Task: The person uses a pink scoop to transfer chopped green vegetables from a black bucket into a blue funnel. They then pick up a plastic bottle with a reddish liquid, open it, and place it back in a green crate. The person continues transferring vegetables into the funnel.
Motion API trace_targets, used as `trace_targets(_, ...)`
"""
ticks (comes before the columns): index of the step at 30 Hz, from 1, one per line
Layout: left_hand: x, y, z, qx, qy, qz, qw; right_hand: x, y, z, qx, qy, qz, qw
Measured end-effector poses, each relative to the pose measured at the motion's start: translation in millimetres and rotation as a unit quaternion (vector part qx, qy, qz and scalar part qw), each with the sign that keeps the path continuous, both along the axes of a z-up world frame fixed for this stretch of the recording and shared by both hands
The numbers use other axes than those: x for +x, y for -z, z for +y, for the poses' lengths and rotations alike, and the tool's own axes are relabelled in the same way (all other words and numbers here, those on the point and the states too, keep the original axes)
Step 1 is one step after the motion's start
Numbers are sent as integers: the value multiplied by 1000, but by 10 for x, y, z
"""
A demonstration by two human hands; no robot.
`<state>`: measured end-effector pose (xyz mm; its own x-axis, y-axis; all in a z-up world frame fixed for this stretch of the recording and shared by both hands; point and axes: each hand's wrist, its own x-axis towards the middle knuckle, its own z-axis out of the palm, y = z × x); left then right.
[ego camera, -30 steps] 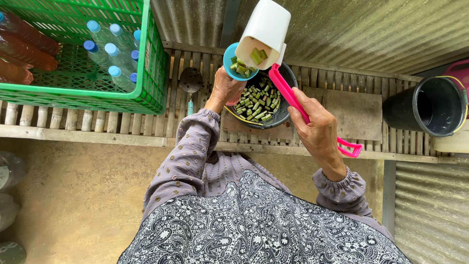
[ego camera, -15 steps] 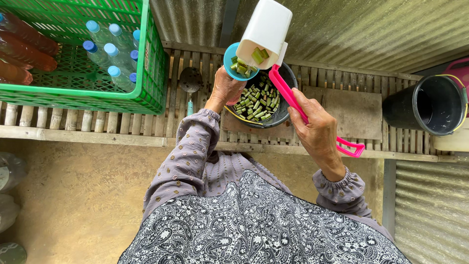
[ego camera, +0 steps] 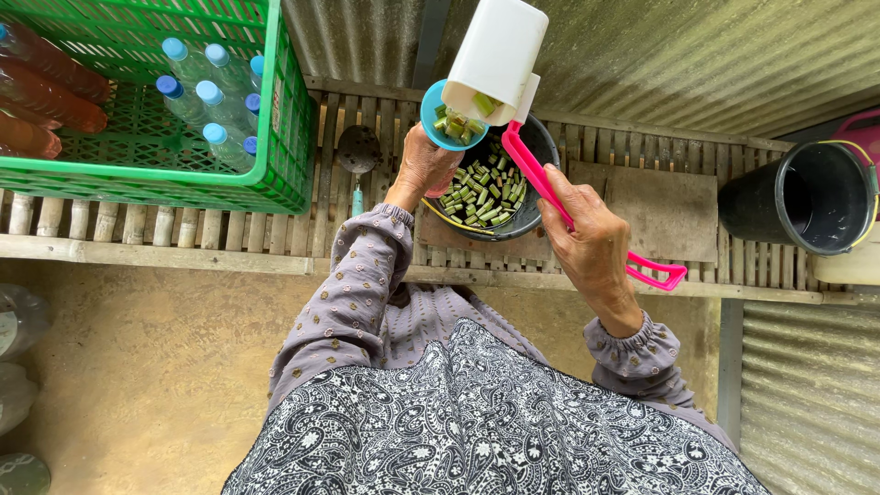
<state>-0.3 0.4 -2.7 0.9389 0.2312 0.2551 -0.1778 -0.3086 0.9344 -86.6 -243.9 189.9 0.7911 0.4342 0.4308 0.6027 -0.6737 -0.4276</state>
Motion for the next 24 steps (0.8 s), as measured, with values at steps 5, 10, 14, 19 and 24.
trace_targets(5, -5, -31, 13, 6, -4, 1, 1000, -4, 5, -6, -6, 4, -6, 1000)
trace_targets(10, -17, -44, 10, 2, -5, -6, 1000, -8, -4, 4, 0, 3, -12, 1000)
trace_targets(14, -4, -36, 13, 10, -5, -11, 1000, -8, -13, 5, 4, 8, 2, 1000)
trace_targets(19, -4, -26, 10, 18, -6, -6, 1000, -6, -2, 13, 4, -5, -11, 1000)
trace_targets(24, -14, -33, 12, 6, -1, -3, 1000, 1, -6, 9, 2, -6, -7, 1000)
